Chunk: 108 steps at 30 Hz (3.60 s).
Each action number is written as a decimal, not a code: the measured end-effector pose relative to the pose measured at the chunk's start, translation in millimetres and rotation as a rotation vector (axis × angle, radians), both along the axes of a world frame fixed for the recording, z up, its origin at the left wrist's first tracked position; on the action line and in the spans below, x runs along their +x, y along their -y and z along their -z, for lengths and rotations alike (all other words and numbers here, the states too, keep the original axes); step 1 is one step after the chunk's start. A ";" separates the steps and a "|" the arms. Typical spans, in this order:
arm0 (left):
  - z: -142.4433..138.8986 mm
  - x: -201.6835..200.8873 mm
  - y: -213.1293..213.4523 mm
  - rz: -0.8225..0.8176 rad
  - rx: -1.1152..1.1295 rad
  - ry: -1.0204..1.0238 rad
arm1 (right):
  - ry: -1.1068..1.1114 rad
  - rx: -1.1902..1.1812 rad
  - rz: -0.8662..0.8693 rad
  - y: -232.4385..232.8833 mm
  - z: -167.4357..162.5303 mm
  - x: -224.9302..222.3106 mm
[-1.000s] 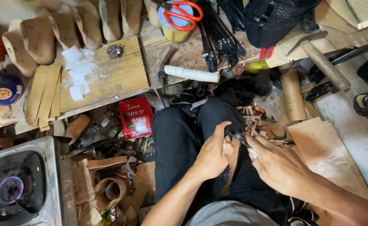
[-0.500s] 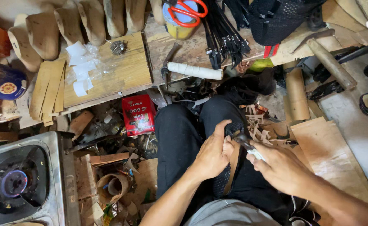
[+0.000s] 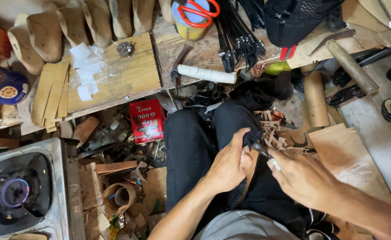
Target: The person uses a curved knife to trim excess material from the sole of a black shoe placed on their lap. They repeatedly scrape and cut along the edges, then attach a black strap to the shoe.
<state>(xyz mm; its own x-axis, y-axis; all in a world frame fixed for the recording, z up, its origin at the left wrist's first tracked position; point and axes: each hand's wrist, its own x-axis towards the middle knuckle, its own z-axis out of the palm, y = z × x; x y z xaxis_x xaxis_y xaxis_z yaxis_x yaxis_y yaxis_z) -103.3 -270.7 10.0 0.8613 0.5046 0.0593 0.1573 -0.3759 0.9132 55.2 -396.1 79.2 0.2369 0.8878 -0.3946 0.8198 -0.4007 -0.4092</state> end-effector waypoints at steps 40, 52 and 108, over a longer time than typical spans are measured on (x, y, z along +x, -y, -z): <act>71.4 -7.0 -122.2 -0.297 -0.275 0.001 | 0.116 0.482 -0.267 -111.4 50.8 -17.5; 68.9 -8.8 -107.0 -0.274 -0.298 0.015 | 0.147 0.875 -0.318 -261.6 1.5 -9.8; 44.8 3.6 -135.2 -0.448 -0.811 0.335 | -0.113 0.526 0.054 -102.0 63.7 -24.0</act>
